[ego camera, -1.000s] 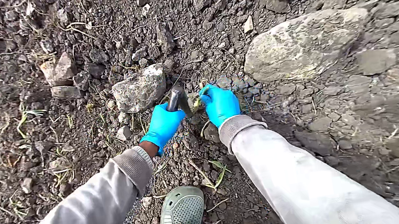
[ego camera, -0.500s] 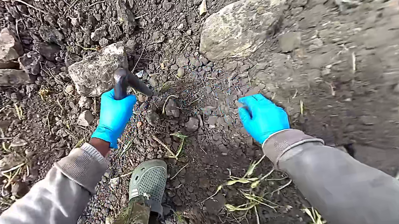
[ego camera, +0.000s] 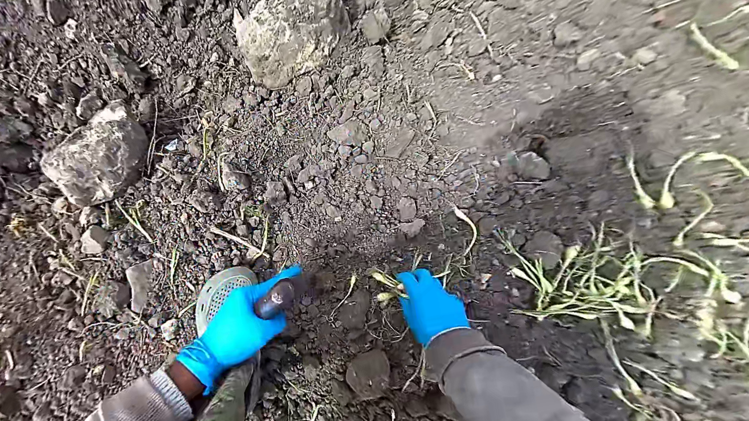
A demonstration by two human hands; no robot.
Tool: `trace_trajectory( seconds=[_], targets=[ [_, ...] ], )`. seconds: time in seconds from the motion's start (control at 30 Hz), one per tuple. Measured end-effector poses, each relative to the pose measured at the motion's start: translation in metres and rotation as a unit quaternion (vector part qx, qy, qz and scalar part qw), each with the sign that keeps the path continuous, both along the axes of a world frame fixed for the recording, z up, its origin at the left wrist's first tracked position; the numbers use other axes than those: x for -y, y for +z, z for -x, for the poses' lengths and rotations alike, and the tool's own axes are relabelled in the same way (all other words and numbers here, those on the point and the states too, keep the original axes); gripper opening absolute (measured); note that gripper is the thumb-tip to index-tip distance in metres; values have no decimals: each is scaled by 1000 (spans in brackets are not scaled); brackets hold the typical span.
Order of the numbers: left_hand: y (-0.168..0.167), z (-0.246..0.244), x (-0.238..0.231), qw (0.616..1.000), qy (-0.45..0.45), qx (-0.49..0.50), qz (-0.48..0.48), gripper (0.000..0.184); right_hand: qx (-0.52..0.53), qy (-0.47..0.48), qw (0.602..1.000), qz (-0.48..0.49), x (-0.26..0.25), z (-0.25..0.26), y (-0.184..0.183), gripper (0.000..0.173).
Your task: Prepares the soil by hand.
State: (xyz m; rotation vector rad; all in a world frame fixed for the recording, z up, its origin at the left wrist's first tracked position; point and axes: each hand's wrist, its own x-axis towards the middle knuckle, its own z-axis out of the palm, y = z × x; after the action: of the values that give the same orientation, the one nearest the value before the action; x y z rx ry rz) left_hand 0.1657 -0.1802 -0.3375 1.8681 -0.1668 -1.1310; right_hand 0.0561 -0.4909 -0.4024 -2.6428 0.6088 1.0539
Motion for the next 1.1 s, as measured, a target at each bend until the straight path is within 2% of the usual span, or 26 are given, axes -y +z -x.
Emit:
trace_trajectory(
  seconds=[0.03, 0.07, 0.1, 0.13, 0.17, 0.27, 0.33, 0.4, 0.47, 0.53, 0.6, 0.67, 0.77, 0.83, 0.9, 0.93, 1.0, 1.03, 1.1],
  targets=[
    [-1, 7, -2, 1000, 5, 12, 3, 56, -4, -3, 1000, -5, 2, 6, 6, 39],
    [-3, 14, -4, 999, 31, 26, 5, 49, 0, -8, 1000, -6, 6, 14, 15, 36],
    [-5, 20, -5, 997, 59, 47, 2, 34, 14, -22, 1000, -3, 12, 27, 25, 35],
    [-5, 22, -5, 996, 71, 60, -7, 10, 28, -45, 999, 2, 21, 42, 37, 34],
    [-2, 21, -4, 995, 66, 67, -18, 5, 37, -75, 996, 12, 32, 59, 49, 35],
    [33, 14, 10, 993, 25, 92, -63, 14, 39, -151, 986, 56, 78, 138, 84, 37],
    [62, 10, 20, 988, -34, 124, -84, 4, 44, -183, 977, 97, 110, 213, 103, 37],
    [101, 8, 36, 975, -137, 158, -80, 29, 39, -224, 965, 132, 133, 290, 119, 36],
    [126, 7, 55, 945, -245, 209, -59, 50, 27, -275, 949, 154, 142, 364, 131, 36],
    [160, 17, 90, 922, -324, 210, -29, 55, 30, -330, 929, 162, 132, 425, 138, 37],
    [196, 39, 135, 902, -386, 192, -9, 54, 58, -378, 911, 156, 112, 466, 132, 38],
    [213, 75, 173, 890, -403, 208, 45, 48, 64, -399, 905, 134, 88, 491, 110, 39],
    [233, 139, 232, 863, -461, 199, 58, 40, 30, -423, 903, 62, 61, 488, 70, 41],
    [217, 179, 261, 852, -493, 175, 18, 25, 27, -464, 885, 29, 50, 474, 40, 41],
    [165, 217, 274, 854, -492, 171, -8, 12, 40, -493, 869, 5, 37, 456, 7, 40],
    [129, 234, 274, 858, -485, 168, -32, 11, 37, -497, 867, -16, 27, 447, -5, 44],
    [55, 267, 260, 881, -434, 167, -88, 15, 25, -505, 861, -63, 3, 437, -22, 71],
    [29, 282, 254, 894, -397, 178, -107, 17, 17, -505, 859, -81, -7, 433, -28, 84],
    [10, 305, 252, 906, -347, 191, -149, 30, 17, -503, 860, -83, -22, 430, -36, 87]
  ],
)
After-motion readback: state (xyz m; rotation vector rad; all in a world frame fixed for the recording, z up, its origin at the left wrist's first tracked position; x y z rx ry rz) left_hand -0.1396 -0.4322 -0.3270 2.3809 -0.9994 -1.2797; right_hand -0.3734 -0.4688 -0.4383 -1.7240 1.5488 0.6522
